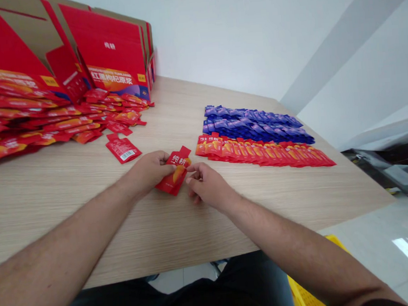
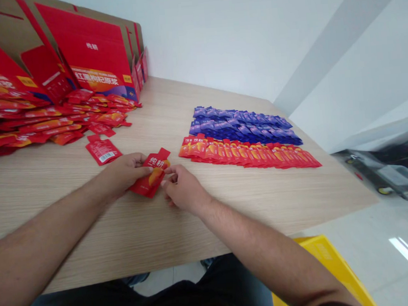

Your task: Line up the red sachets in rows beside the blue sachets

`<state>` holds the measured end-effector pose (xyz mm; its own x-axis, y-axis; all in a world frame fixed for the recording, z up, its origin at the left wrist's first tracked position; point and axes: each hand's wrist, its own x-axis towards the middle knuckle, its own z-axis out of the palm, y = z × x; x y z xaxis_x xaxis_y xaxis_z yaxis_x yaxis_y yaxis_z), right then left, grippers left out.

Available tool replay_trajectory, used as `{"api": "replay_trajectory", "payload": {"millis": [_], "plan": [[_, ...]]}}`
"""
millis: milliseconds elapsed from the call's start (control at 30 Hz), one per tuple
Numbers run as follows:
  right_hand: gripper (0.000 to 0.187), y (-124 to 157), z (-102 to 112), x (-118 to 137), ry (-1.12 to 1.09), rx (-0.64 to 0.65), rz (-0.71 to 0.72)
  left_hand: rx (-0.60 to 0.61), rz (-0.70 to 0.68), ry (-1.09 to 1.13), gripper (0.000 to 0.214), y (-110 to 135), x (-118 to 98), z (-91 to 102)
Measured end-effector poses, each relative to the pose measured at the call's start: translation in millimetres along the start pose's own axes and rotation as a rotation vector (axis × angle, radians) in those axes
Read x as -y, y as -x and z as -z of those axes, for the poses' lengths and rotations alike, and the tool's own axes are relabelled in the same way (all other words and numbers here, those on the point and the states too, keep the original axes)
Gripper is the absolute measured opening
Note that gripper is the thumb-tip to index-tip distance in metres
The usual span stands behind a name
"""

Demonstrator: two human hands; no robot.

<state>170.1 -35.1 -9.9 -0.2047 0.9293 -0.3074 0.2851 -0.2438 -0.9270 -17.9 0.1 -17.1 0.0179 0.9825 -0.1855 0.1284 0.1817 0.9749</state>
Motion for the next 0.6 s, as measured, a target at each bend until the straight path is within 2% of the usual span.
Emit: {"api": "replay_trajectory", "payload": {"millis": [133, 233, 367, 467, 600], "plan": [[0.003, 2.2, 10.4, -7.8, -0.028, 0.022, -0.022, 0.045, -0.007, 0.303, 0.031, 11.5, -1.1, -18.5], [0.014, 1.6, 13.2, -14.5, -0.038, 0.027, 0.025, 0.146, -0.030, 0.320, 0.037, 18.3, 2.5, -26.4], [0.010, 3.7, 27.1, -18.1, 0.013, -0.006, 0.108, 0.246, -0.052, 0.264, 0.040, 20.6, 4.9, -24.8], [0.013, 5.0, 62.7, -12.7, 0.003, -0.099, 0.151, 0.274, -0.039, 0.210, 0.038, 19.8, 2.1, -19.8], [0.015, -3.5, 135.7, 2.5, 0.066, -0.315, 0.127, 0.244, -0.021, 0.166, 0.037, 17.4, 0.3, -16.4]]}}
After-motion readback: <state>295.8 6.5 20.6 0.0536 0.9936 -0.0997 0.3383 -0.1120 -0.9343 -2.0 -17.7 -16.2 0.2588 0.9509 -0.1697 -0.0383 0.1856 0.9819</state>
